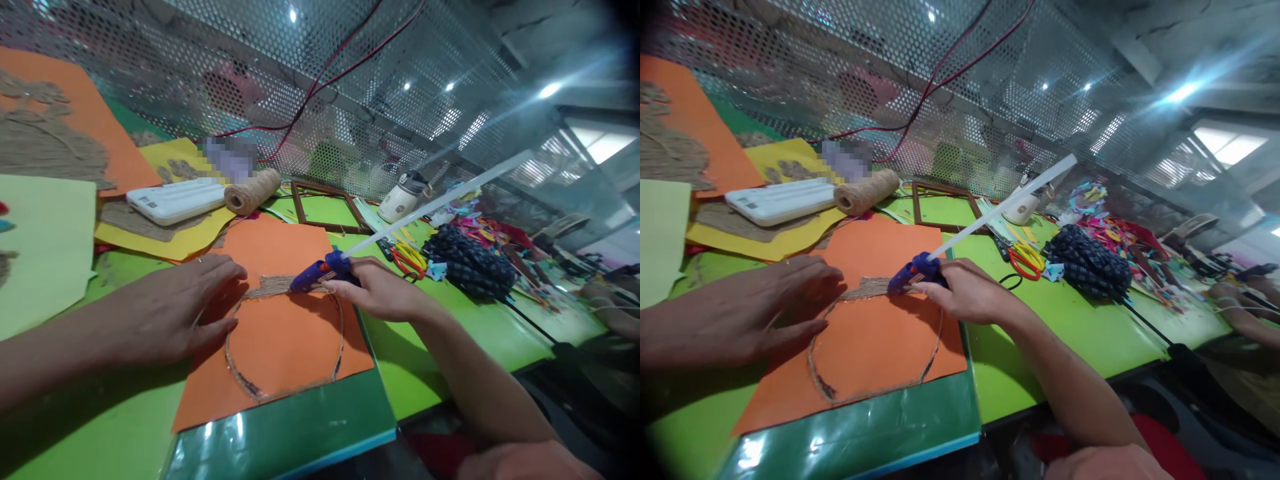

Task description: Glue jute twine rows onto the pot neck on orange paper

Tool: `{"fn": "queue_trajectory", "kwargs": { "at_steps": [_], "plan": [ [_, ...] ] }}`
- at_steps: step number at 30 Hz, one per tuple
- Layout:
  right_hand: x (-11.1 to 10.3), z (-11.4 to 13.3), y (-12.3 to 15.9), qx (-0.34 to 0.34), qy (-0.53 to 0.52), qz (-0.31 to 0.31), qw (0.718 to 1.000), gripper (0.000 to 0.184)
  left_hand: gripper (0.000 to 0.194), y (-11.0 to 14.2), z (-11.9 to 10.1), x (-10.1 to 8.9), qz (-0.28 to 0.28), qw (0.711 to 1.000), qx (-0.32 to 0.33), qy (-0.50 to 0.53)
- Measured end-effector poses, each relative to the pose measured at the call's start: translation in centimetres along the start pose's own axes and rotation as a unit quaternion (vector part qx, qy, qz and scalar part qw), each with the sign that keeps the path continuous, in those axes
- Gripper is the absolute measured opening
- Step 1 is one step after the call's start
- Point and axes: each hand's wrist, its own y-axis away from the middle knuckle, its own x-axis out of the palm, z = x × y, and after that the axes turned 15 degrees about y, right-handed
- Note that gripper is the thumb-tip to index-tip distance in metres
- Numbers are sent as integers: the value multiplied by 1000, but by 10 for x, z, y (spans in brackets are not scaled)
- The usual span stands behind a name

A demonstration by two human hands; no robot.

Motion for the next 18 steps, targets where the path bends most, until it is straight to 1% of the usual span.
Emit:
{"fn": "queue_trajectory", "kwargs": {
  "at_steps": [3,6,10,15,18],
  "plan": [
    [0,0,-1,-10,-13,-5,1000,31,26,0,3,2,-13,1000,8,-7],
    [-1,-1,2,2,-17,5,1000,31,26,0,4,1,-17,1000,16,-3],
    [-3,-4,7,13,-27,4,1000,30,25,1,2,-1,5,1000,7,1],
    [-3,-9,9,17,-32,-9,999,28,18,2,2,2,-28,999,23,-1],
    [-3,-7,8,11,-46,-7,999,25,18,2,5,3,-29,999,30,5]
  ]
}}
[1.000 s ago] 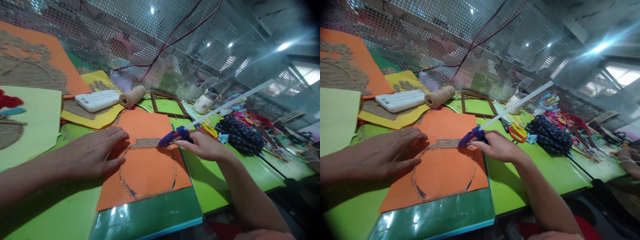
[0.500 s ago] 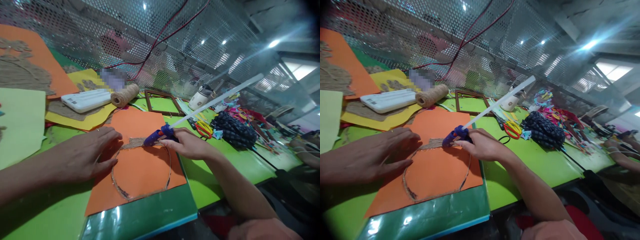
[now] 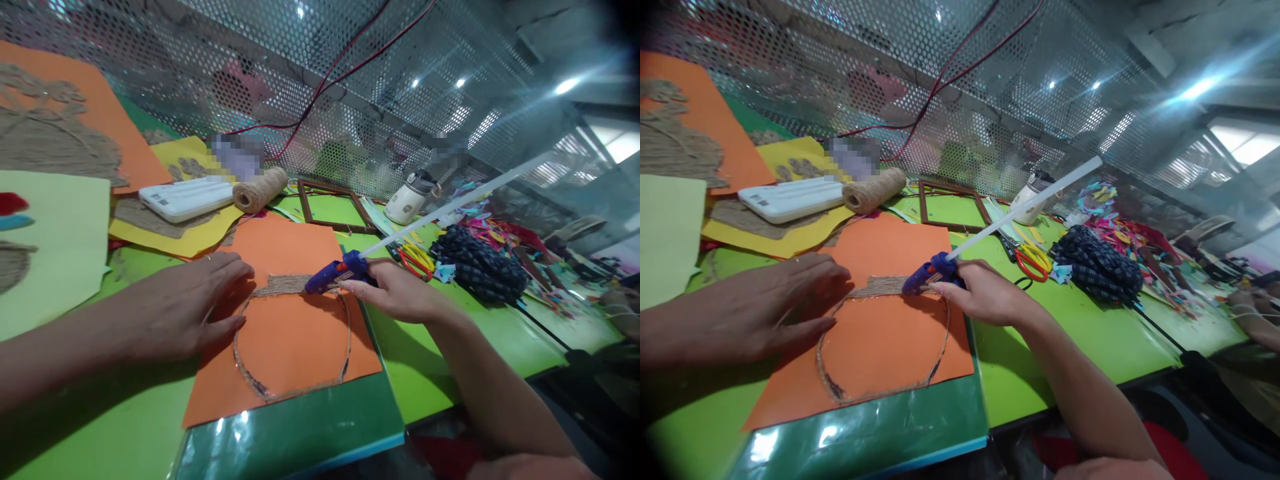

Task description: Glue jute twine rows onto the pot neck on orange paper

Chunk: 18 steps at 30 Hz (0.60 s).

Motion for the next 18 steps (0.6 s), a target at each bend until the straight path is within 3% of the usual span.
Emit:
{"fn": "queue_trajectory", "kwargs": {
  "at_steps": [8,13,18],
  "plan": [
    [4,11,-6,10,17,24,1000,33,23,-2,-3,-4,33,999,-25,5],
    [-2,-3,-1,2,8,5,1000,27,26,-2,-2,-4,40,999,-24,-11],
    [-11,-14,4,2,12,11,1000,34,27,-2,-3,-4,36,999,-29,-15]
  ]
}}
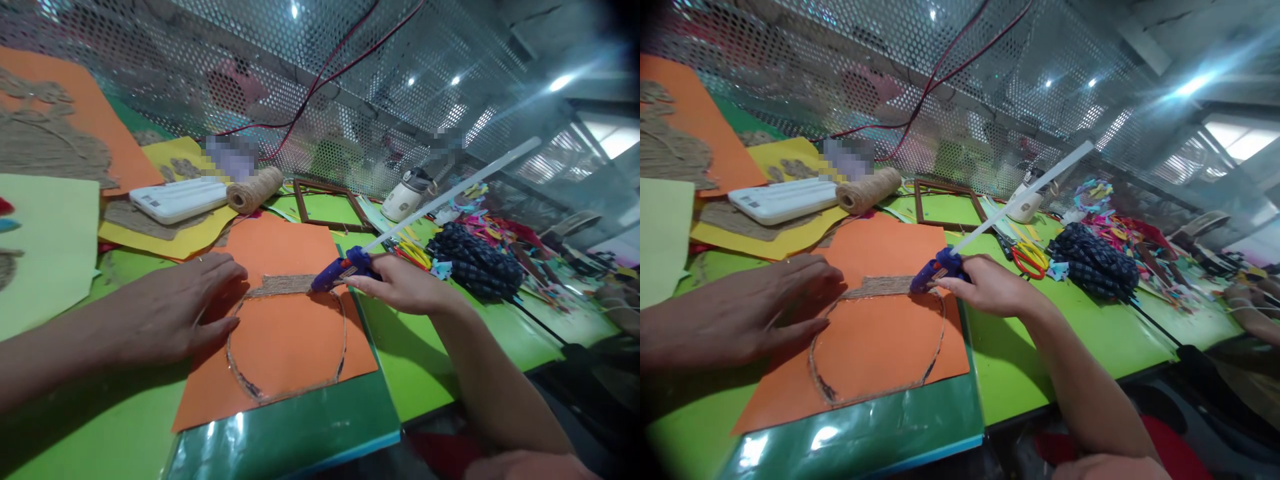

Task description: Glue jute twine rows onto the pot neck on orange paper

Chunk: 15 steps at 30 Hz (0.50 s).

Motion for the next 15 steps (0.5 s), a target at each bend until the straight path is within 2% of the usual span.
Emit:
{"fn": "queue_trajectory", "kwargs": {
  "at_steps": [6,15],
  "plan": [
    [-3,-3,1,20,6,16,1000,37,28,4,-8,4,-55,998,11,13],
    [-9,-15,4,55,20,48,997,42,28,4,-10,4,-39,999,-2,7]
  ]
}}
